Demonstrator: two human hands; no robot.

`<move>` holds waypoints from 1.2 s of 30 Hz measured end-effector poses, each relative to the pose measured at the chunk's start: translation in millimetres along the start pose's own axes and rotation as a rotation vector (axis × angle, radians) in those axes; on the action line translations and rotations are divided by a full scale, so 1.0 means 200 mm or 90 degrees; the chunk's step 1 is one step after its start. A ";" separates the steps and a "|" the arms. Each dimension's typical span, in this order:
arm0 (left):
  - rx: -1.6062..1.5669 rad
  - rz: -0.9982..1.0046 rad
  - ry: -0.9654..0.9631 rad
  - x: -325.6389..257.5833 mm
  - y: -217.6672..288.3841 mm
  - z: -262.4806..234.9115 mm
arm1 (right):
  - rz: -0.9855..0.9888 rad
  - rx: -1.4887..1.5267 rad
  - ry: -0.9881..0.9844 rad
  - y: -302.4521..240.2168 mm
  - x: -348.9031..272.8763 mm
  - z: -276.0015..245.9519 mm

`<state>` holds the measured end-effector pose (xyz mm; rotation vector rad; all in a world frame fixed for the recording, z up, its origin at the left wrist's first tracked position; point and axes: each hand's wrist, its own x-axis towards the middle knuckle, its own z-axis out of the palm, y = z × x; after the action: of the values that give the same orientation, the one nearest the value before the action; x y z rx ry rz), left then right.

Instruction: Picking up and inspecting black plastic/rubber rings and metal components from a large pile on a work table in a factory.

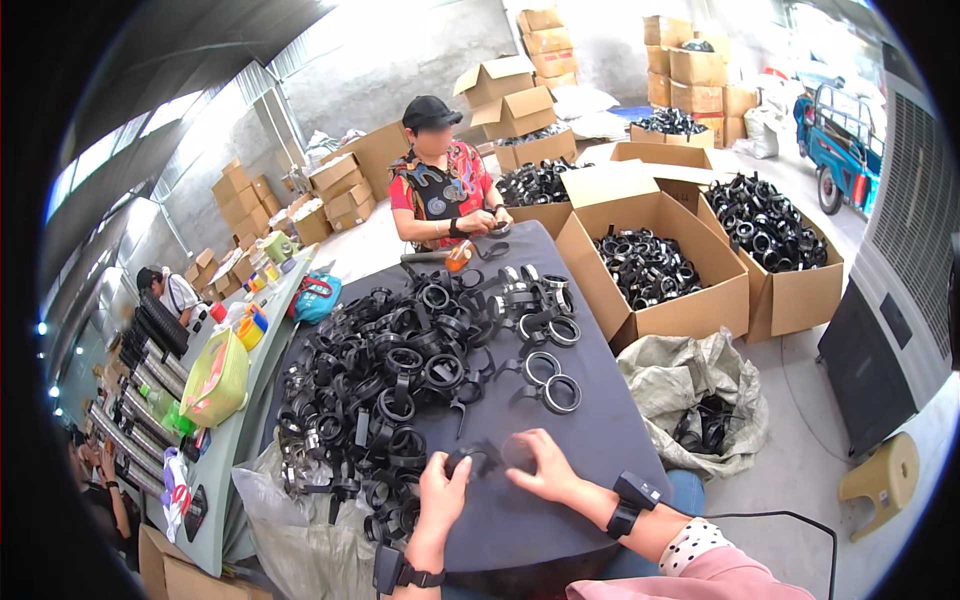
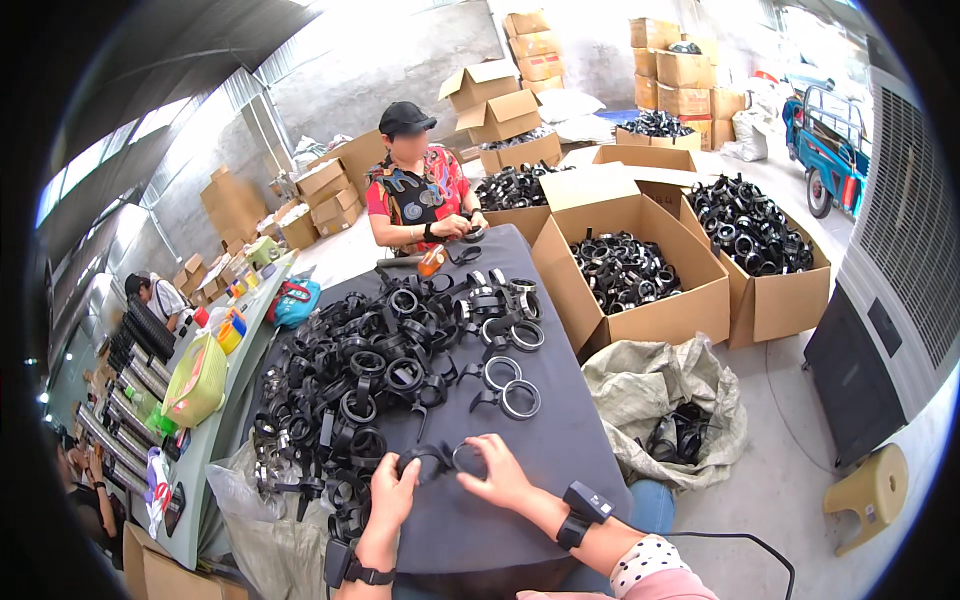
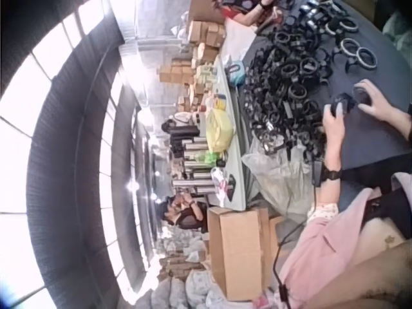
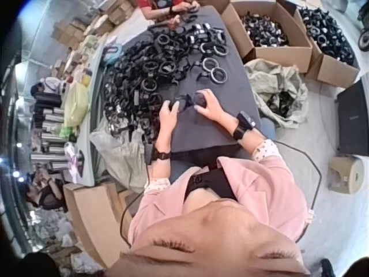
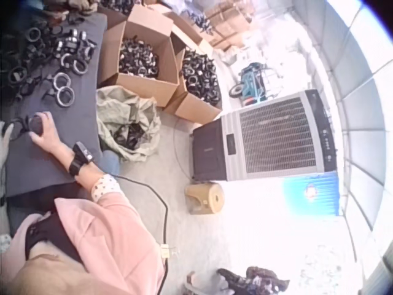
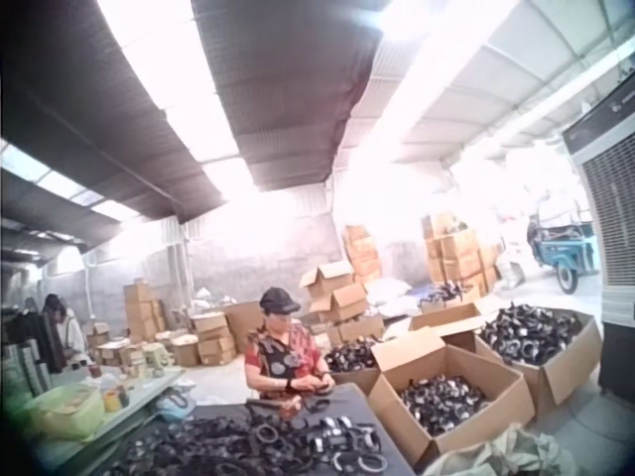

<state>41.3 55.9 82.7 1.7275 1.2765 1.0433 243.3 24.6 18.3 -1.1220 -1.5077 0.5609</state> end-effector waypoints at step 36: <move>-0.454 -0.245 -0.101 -0.36 -0.17 0.22 | 0.141 0.021 0.148 0.03 -0.09 -0.09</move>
<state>55.7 -9.0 22.0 0.9564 0.9229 0.9501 261.7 7.2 9.1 -1.2916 -1.1794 0.5820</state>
